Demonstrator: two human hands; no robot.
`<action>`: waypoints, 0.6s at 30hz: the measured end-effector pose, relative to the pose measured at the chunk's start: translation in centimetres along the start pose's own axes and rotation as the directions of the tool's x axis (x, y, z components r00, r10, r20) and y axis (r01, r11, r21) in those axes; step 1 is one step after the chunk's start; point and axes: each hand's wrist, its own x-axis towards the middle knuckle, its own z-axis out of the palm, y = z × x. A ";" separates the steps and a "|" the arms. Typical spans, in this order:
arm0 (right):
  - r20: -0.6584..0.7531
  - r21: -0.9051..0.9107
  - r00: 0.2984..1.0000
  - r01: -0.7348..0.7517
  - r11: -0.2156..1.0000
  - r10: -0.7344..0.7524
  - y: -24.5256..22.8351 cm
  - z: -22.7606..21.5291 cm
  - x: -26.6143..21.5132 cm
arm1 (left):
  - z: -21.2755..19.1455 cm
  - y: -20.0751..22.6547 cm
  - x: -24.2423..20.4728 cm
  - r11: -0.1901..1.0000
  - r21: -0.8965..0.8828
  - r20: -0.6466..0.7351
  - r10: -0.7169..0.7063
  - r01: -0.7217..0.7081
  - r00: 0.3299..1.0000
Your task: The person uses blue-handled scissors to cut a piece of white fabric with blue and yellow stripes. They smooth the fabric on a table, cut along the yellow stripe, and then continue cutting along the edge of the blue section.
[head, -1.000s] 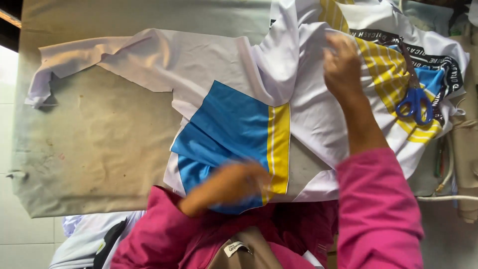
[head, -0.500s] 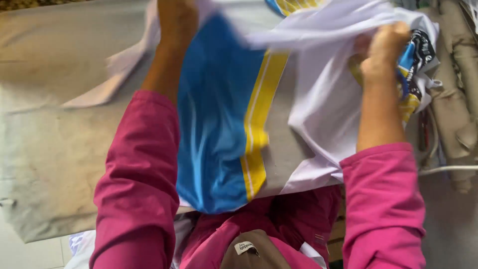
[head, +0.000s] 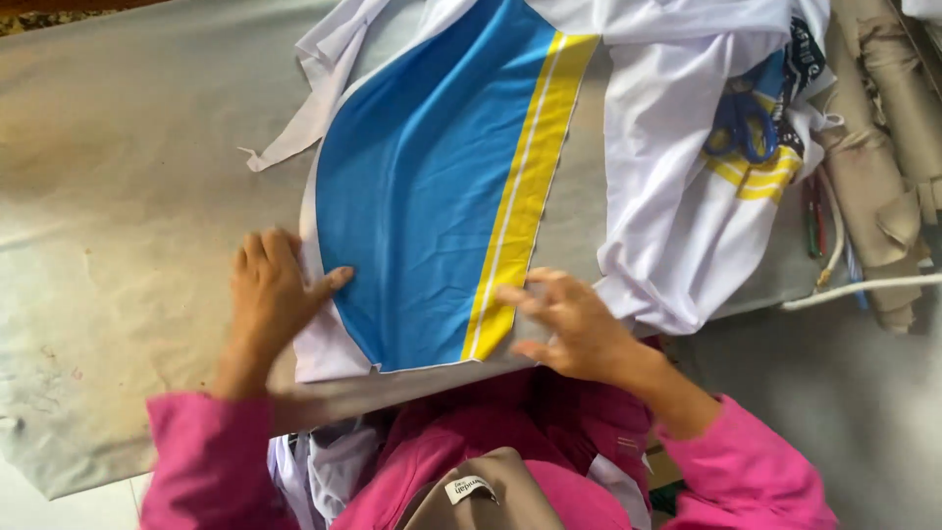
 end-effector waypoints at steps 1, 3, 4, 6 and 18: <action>-0.018 -0.274 0.991 0.121 0.954 -0.131 0.7 1.9 0.1 | 1.6 -0.1 -1.4 1.000 -0.024 -0.090 0.007 -0.009 0.996; -0.004 -0.533 0.967 0.215 0.819 -0.256 2.2 5.4 0.5 | 3.2 0.3 -3.5 0.999 -0.048 -0.182 0.018 -0.027 0.983; 0.005 -0.540 0.958 0.244 0.806 -0.287 3.0 7.0 0.8 | 3.3 0.8 -4.1 0.989 -0.145 -0.244 -0.066 0.031 0.968; 0.016 -0.546 0.947 0.278 0.790 -0.322 2.7 10.6 1.3 | 2.1 1.1 -4.9 0.967 -0.243 -0.299 -0.156 0.083 0.941; 0.109 0.310 0.974 0.158 0.938 -0.200 -4.6 6.2 2.7 | -1.1 -29.0 -8.3 0.715 0.429 -0.165 -0.539 0.552 0.826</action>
